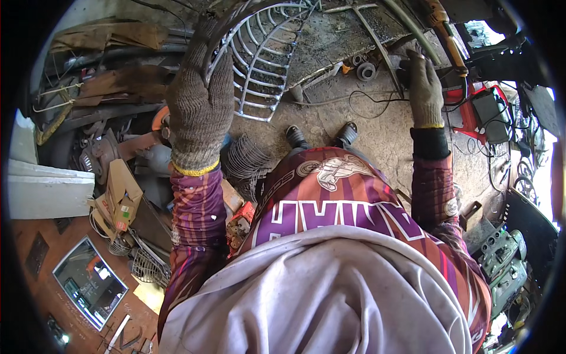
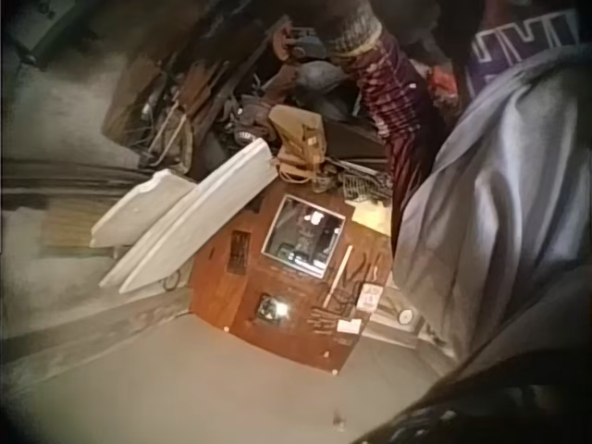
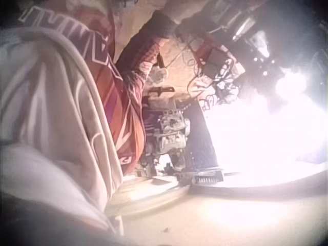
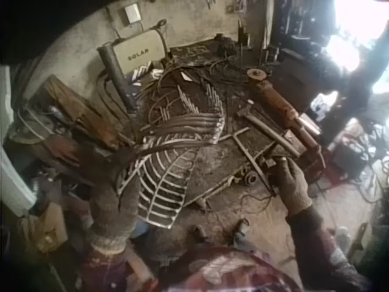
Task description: The person welds metal rods together to form a curved grate or frame using a welding torch and a handheld welding mask. They use a hammer to knock off slag and handle the metal frame to reposition it on the work table.
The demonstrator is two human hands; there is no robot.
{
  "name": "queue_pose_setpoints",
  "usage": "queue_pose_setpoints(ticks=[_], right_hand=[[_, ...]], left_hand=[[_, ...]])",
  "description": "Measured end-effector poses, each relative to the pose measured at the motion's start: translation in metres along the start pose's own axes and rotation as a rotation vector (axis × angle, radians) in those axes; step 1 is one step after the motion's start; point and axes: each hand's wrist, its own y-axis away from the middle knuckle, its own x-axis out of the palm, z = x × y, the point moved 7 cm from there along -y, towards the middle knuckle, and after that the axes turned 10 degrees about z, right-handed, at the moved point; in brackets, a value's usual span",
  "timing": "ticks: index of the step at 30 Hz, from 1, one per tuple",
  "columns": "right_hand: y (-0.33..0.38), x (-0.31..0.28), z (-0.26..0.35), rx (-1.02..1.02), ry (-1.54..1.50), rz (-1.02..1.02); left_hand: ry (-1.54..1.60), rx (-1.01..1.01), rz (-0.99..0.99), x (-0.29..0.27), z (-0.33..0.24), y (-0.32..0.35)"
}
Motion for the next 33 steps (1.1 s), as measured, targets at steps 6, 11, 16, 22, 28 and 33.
queue_pose_setpoints(ticks=[6,11,16,22,28,33], right_hand=[[0.022,-0.001,-0.111,0.109,-0.149,0.042],[0.084,0.025,-0.246,0.484,0.107,0.342],[0.162,0.014,-0.383,0.142,0.959,0.73],[0.166,-0.002,-0.427,0.674,0.291,0.565],[0.111,0.01,-0.366,0.806,-0.308,0.336],[0.096,0.0,-0.358,0.779,-0.35,0.352]], left_hand=[[-0.099,0.017,0.038,0.007,-0.001,-0.004],[-0.134,0.058,0.078,0.007,-0.023,-0.016],[-0.18,0.112,0.143,0.012,-0.046,-0.025],[-0.131,0.03,0.173,0.02,-0.043,-0.049],[0.139,-0.33,0.194,0.016,-0.023,-0.063],[0.057,-0.471,0.293,0.002,-0.027,-0.078]])
